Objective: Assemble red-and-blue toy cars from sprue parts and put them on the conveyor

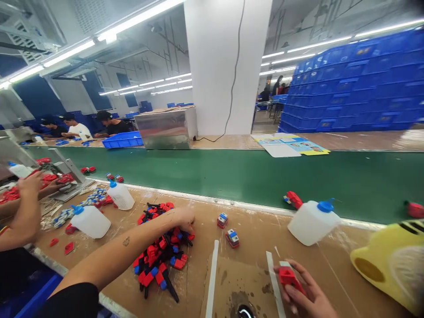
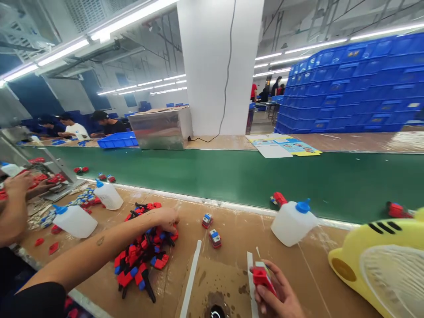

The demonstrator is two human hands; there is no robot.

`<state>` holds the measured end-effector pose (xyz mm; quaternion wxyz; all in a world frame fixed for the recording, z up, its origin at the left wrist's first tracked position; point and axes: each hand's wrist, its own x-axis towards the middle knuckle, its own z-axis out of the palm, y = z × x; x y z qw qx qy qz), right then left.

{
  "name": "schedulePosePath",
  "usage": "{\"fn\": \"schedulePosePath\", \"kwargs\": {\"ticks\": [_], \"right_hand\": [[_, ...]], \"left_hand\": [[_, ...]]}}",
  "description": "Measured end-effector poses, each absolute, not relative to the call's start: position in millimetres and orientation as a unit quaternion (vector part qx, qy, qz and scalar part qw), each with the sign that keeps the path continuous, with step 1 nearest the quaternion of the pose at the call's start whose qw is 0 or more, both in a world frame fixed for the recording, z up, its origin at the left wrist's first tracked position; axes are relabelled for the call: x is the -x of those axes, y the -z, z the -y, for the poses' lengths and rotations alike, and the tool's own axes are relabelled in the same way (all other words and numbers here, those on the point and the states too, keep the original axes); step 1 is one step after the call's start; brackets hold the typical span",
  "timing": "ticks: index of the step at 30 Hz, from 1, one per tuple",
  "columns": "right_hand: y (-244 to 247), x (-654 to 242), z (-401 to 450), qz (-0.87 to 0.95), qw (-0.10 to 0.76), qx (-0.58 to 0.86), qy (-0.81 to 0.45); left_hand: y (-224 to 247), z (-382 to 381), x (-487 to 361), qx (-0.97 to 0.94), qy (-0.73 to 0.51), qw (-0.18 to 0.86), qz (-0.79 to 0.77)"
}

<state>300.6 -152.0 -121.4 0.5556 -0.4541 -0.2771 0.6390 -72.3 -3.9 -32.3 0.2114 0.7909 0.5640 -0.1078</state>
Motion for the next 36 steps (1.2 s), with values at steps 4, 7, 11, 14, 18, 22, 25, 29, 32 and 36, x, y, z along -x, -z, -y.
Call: {"fn": "schedulePosePath", "kwargs": {"ticks": [4, 7, 11, 14, 18, 22, 25, 29, 32, 36], "right_hand": [[107, -292, 159, 0.264, 0.584, 0.344, -0.686], [107, -295, 161, 0.243, 0.595, 0.275, -0.715], [111, -300, 163, 0.221, 0.599, 0.272, -0.720], [113, -301, 163, 0.220, 0.600, 0.274, -0.718], [111, -300, 162, 0.229, 0.596, 0.293, -0.712], [107, -300, 163, 0.257, 0.576, 0.332, -0.702], [108, -300, 163, 0.254, 0.535, 0.315, -0.742], [111, -299, 162, 0.251, 0.499, 0.307, -0.770], [112, -298, 163, 0.292, 0.502, 0.349, -0.736], [106, -303, 170, 0.334, 0.546, 0.402, -0.655]], "left_hand": [[20, -1, 62, -0.801, 0.122, 0.237, -0.536], [7, -8, 61, -0.802, 0.121, 0.266, -0.522], [-18, -10, 68, -0.799, 0.085, 0.291, -0.520], [-38, 1, 71, -0.778, -0.010, 0.336, -0.532], [-39, 45, 62, -0.696, -0.171, 0.419, -0.557], [13, 109, 44, -0.712, -0.147, 0.408, -0.553], [62, 147, 33, -0.752, -0.123, 0.334, -0.555], [86, 163, 21, -0.824, -0.067, 0.176, -0.535], [70, 155, 12, -0.836, 0.015, 0.126, -0.534], [46, 145, 8, -0.833, 0.062, 0.155, -0.527]]}}
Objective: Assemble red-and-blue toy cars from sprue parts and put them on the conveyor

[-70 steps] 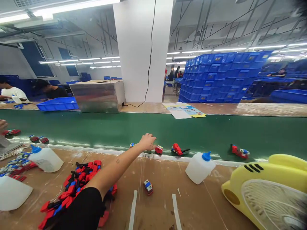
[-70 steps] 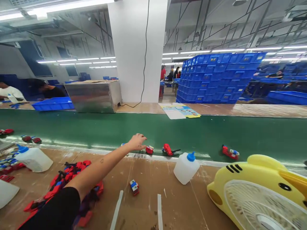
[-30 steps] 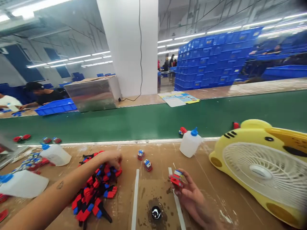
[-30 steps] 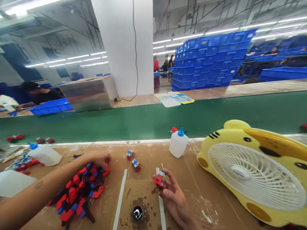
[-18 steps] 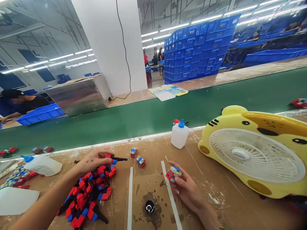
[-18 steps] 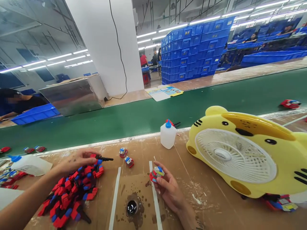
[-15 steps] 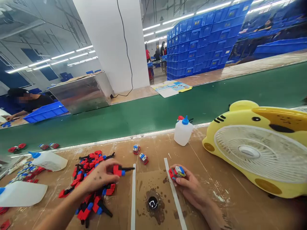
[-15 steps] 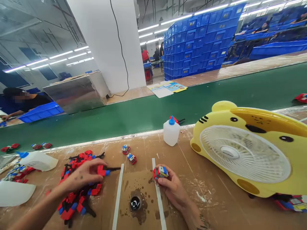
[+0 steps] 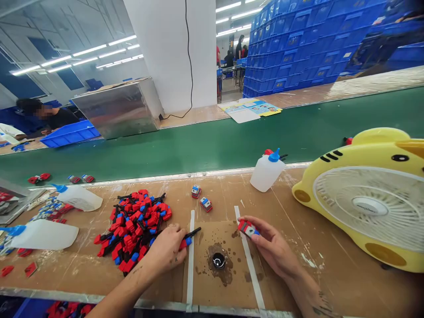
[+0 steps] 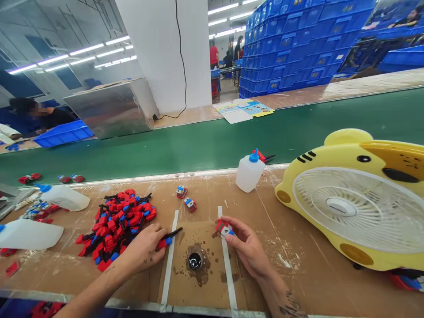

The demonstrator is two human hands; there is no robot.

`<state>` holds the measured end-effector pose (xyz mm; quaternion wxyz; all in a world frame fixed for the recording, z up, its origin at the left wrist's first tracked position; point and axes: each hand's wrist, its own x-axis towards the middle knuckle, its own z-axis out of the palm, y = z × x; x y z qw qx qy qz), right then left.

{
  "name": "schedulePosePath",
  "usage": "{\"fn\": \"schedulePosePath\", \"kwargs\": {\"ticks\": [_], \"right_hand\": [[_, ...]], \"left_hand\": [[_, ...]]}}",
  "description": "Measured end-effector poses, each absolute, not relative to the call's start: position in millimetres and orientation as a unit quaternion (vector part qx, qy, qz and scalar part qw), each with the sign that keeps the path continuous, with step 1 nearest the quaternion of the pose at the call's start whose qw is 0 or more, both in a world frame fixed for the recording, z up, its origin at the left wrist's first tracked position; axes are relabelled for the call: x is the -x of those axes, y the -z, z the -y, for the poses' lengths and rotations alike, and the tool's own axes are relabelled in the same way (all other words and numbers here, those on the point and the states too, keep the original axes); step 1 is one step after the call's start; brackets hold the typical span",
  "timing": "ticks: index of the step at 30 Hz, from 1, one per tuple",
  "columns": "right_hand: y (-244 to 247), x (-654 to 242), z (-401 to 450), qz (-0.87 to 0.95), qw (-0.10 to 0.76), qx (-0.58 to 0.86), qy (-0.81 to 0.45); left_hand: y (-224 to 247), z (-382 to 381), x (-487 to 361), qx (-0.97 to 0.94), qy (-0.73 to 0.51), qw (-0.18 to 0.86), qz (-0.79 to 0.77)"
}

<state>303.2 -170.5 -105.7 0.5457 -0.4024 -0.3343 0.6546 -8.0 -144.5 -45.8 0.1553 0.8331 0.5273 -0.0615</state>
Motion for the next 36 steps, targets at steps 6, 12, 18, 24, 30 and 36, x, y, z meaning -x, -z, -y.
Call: {"fn": "schedulePosePath", "kwargs": {"ticks": [6, 12, 18, 24, 30, 36], "right_hand": [[106, -315, 199, 0.283, 0.522, 0.406, -0.695], [114, -310, 220, 0.262, 0.536, 0.419, -0.685], [110, -296, 231, 0.224, 0.584, 0.395, -0.672], [107, -289, 233, 0.221, 0.588, 0.374, -0.682], [116, -285, 237, 0.236, 0.579, 0.388, -0.677], [118, -271, 237, 0.254, 0.600, 0.348, -0.674]], "left_hand": [[27, 163, 2, -0.914, -0.062, 0.180, -0.358], [17, 165, -23, -0.985, -0.099, 0.004, -0.139], [21, 158, -39, -0.993, -0.068, -0.005, -0.098], [25, 159, -48, -0.997, -0.025, -0.005, -0.074], [22, 158, -42, -0.990, -0.028, 0.074, -0.114], [32, 165, -26, -0.855, -0.192, 0.385, -0.290]]}}
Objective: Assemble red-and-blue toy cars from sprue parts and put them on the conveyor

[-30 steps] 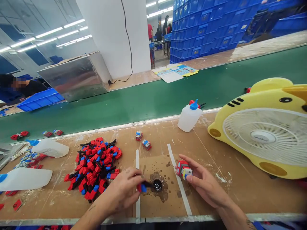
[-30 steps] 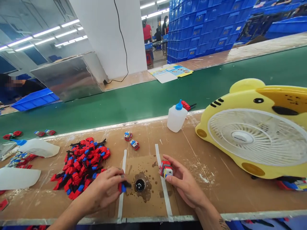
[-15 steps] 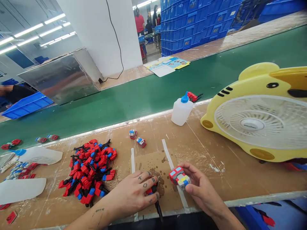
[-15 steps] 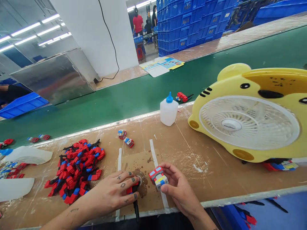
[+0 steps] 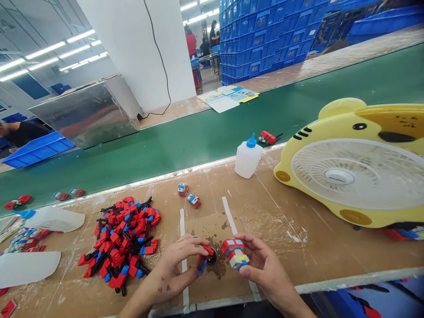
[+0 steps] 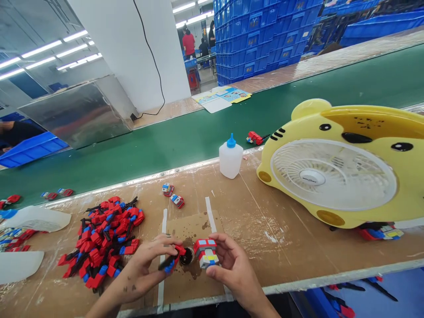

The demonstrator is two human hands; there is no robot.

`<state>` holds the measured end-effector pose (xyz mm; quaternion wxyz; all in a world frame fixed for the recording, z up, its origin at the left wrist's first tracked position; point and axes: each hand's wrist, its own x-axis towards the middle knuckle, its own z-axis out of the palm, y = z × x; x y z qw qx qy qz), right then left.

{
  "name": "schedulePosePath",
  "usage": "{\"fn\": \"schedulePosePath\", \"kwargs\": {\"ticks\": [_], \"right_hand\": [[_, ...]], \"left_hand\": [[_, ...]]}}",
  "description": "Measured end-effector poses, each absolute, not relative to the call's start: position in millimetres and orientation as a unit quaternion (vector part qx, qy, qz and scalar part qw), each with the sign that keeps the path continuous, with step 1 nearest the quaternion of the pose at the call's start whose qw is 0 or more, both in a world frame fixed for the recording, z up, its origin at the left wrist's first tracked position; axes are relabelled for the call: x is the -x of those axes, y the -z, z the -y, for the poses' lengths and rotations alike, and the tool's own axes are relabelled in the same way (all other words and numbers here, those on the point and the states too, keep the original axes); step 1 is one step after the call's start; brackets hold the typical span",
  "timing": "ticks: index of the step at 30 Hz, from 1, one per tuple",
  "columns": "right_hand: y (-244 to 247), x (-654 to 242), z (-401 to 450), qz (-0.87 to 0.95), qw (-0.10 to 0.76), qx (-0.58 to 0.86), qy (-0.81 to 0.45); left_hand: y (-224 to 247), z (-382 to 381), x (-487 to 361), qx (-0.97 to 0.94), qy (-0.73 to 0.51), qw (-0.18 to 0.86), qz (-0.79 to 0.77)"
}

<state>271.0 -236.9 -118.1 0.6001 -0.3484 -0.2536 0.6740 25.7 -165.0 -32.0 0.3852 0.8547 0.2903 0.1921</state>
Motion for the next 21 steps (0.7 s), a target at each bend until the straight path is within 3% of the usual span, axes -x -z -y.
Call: {"fn": "schedulePosePath", "kwargs": {"ticks": [5, 10, 16, 21], "right_hand": [[113, -264, 230, 0.305, 0.603, 0.347, -0.650], [109, -263, 230, 0.409, 0.586, 0.405, -0.571], [100, -262, 225, 0.640, 0.503, 0.517, -0.264], [85, -237, 196, 0.670, 0.559, 0.467, -0.144]], "left_hand": [[51, 180, -26, -0.696, -0.318, 0.520, -0.380], [48, 180, -33, -0.717, -0.293, 0.482, -0.410], [52, 173, -39, -0.744, -0.319, 0.417, -0.414], [92, 179, -65, -0.645, -0.460, 0.459, -0.402]]}}
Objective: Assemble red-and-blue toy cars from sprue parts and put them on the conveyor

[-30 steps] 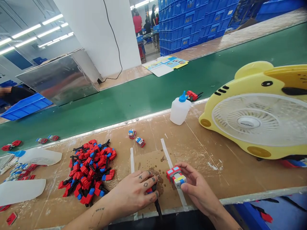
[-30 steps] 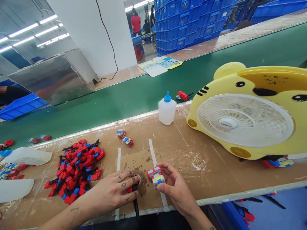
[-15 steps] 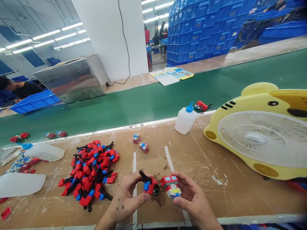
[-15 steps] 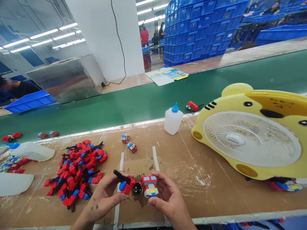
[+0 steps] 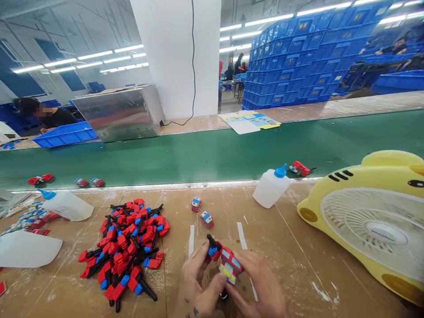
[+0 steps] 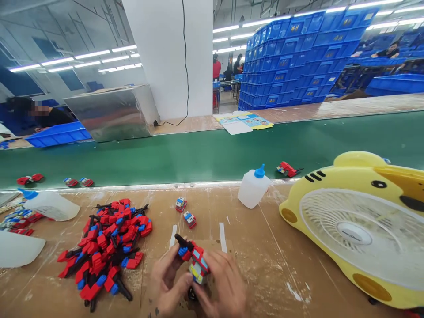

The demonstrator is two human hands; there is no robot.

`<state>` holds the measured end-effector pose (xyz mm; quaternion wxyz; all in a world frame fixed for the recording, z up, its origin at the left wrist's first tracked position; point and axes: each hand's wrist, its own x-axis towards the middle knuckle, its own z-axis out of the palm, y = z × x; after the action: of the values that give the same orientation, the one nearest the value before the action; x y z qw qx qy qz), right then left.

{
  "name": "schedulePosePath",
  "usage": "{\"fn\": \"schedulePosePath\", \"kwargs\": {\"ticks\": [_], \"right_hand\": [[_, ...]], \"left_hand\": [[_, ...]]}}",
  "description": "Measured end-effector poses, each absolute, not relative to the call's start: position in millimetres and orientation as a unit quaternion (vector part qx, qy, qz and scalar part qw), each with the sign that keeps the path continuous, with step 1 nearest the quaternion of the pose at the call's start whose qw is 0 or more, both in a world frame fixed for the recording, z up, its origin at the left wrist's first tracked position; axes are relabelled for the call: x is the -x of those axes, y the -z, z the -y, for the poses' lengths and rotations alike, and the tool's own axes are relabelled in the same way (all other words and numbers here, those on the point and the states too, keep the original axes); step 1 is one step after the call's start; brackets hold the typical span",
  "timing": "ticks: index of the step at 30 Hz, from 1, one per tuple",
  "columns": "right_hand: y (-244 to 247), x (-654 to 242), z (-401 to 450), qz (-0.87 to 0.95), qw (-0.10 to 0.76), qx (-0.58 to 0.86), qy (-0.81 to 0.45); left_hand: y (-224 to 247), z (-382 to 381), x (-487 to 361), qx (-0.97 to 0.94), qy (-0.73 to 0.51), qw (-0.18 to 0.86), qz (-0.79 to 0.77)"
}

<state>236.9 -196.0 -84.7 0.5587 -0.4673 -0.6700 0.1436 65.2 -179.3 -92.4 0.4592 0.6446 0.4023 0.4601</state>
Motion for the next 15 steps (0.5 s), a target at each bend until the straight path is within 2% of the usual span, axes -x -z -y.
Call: {"fn": "schedulePosePath", "kwargs": {"ticks": [4, 8, 11, 13, 15], "right_hand": [[64, -208, 162, 0.723, 0.554, 0.399, -0.103], [49, -200, 120, 0.758, 0.509, 0.378, -0.153], [62, -210, 86, 0.714, 0.445, 0.475, -0.257], [79, -215, 68, 0.689, 0.371, 0.547, -0.296], [95, -216, 58, 0.700, 0.311, 0.574, -0.288]], "left_hand": [[89, 164, -85, -0.550, -0.570, 0.422, -0.441], [45, 117, -70, -0.535, -0.569, 0.391, -0.488], [20, 62, -48, -0.568, -0.532, 0.357, -0.517], [13, 18, -41, -0.612, -0.481, 0.283, -0.561], [10, -28, -48, -0.692, -0.334, 0.173, -0.616]]}}
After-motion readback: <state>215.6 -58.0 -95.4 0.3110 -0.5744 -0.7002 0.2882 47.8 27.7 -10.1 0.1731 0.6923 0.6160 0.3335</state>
